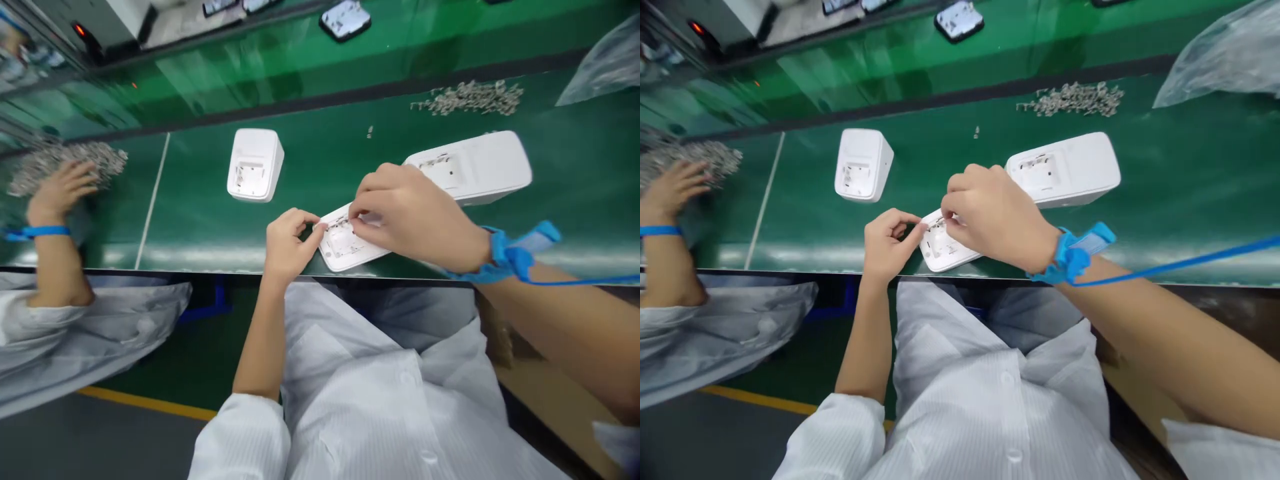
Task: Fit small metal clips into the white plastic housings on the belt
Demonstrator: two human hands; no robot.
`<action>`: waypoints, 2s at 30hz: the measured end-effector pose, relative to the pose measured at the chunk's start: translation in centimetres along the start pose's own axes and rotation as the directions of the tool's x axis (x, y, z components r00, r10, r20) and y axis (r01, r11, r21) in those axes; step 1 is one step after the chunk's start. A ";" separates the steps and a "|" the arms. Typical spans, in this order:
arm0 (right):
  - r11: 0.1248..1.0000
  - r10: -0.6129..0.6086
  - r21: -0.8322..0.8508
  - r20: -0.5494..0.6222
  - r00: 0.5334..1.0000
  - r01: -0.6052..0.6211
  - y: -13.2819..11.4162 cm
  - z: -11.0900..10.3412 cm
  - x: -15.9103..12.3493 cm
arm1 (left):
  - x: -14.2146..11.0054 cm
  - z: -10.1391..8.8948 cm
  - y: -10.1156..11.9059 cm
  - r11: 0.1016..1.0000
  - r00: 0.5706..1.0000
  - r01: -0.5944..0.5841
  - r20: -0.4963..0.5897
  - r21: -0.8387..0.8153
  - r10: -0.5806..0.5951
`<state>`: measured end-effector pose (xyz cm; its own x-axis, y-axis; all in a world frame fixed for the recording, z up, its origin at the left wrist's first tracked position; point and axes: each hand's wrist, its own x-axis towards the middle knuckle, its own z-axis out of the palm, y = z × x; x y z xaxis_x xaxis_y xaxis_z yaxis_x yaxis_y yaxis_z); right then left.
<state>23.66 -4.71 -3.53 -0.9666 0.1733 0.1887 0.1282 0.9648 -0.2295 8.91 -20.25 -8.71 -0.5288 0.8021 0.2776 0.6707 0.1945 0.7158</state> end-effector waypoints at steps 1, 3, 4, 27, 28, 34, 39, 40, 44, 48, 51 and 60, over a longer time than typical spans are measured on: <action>1.000 -0.013 0.020 0.045 0.999 0.012 0.2 0.0 0.3 | -0.2 0.1 0.0 1.000 1.000 -0.008 -0.018 -0.008 0.007; 0.999 -0.023 0.029 0.102 0.995 0.020 0.3 0.2 0.6 | -0.4 0.2 0.1 0.999 1.000 -0.024 -0.020 -0.023 0.023; 1.000 -0.025 0.020 0.111 0.993 0.023 0.3 0.4 0.7 | -0.4 0.2 0.1 0.999 0.999 -0.030 -0.018 -0.032 0.030; 0.970 -0.222 0.077 -0.106 0.969 0.230 0.0 0.4 0.0 | -0.5 0.1 0.1 0.994 0.995 -0.098 -0.027 -0.039 0.097; 0.970 -0.223 0.078 -0.102 0.969 0.231 0.0 0.4 0.0 | -0.5 0.0 0.1 0.995 0.995 -0.096 -0.024 -0.040 0.095; 0.983 -0.151 0.099 -0.032 0.988 0.154 -0.3 0.1 0.3 | -0.4 -0.1 0.3 0.996 0.997 -0.079 -0.005 -0.035 0.079; 0.976 -0.210 0.051 -0.047 0.977 0.212 -0.2 0.1 0.6 | -0.4 -0.1 0.3 0.997 0.998 -0.068 0.009 -0.022 0.068; 0.973 -0.227 0.043 -0.051 0.973 0.229 -0.2 0.2 0.6 | -0.4 -0.1 0.3 0.998 0.998 -0.066 0.016 -0.019 0.067; 0.967 -0.246 0.055 -0.066 0.967 0.249 -0.1 0.3 0.5 | -0.4 -0.1 0.5 0.999 0.998 -0.051 0.029 -0.002 0.051; 0.971 -0.223 0.076 -0.033 0.974 0.225 -0.2 0.2 0.5 | -0.4 0.0 0.8 1.000 1.000 -0.003 0.020 0.001 0.003; 0.972 -0.225 0.070 -0.004 0.974 0.225 -0.1 0.2 0.5 | -0.3 0.1 0.9 1.000 1.000 0.016 0.023 0.002 -0.016; 0.987 -0.155 0.040 0.011 0.988 0.155 -0.4 0.4 0.3 | -1.0 1.4 1.7 0.993 0.996 0.000 -0.083 0.121 0.011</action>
<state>23.26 -5.09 -3.73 -0.9772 0.0191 0.2114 -0.0319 0.9714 -0.2353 11.29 -19.89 -8.71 -0.5632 0.7542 0.3377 0.7292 0.2613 0.6325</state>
